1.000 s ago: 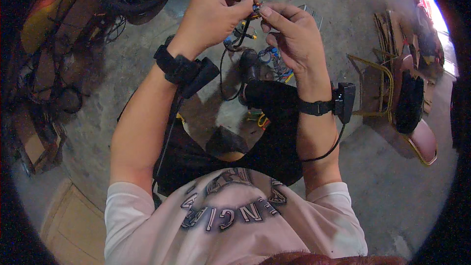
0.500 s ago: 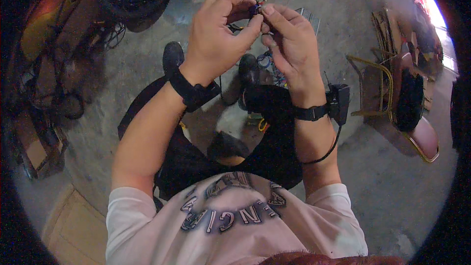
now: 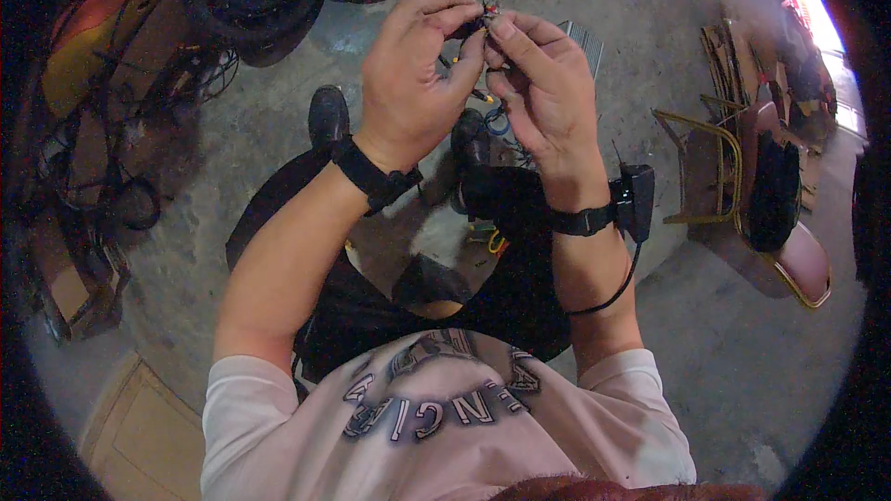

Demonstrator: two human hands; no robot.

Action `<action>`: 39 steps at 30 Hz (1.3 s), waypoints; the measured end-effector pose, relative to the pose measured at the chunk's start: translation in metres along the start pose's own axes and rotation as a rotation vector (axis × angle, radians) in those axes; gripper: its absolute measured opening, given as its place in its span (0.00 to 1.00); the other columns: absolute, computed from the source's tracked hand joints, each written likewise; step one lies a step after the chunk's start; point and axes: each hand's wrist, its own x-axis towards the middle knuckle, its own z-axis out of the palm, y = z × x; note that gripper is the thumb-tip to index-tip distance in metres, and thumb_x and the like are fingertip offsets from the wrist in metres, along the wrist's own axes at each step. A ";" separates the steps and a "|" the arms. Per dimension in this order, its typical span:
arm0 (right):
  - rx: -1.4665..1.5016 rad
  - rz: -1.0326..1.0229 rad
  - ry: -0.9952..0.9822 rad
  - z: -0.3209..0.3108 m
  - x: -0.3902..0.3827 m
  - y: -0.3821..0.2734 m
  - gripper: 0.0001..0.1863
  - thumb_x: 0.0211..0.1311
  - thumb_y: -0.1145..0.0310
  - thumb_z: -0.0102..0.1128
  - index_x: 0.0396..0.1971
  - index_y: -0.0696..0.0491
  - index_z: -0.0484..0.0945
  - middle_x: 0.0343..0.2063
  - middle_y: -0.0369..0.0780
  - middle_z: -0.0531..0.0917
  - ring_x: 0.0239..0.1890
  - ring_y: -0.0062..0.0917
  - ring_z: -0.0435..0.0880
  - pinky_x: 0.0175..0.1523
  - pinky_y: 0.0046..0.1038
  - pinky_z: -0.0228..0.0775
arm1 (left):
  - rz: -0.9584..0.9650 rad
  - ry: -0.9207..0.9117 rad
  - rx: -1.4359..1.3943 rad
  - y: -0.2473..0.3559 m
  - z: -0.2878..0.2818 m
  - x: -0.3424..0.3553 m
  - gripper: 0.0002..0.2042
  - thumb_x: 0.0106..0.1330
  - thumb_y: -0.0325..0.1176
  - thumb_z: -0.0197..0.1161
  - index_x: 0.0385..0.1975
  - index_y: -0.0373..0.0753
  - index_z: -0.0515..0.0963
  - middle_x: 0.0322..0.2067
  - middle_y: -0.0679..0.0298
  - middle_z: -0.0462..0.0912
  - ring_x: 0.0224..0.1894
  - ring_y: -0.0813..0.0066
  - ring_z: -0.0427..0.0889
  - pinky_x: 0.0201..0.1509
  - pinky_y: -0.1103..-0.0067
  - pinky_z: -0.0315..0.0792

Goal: Connecting and insulating wires with electrical tape.

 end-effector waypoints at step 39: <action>0.059 0.061 0.101 -0.014 -0.011 0.004 0.08 0.62 0.68 0.62 0.30 0.58 0.78 0.18 0.33 0.75 0.17 0.16 0.70 0.20 0.20 0.57 | -0.174 -0.106 -0.013 0.033 0.015 -0.011 0.08 0.59 0.21 0.64 0.38 0.35 0.82 0.44 0.60 0.79 0.44 0.73 0.79 0.48 0.79 0.74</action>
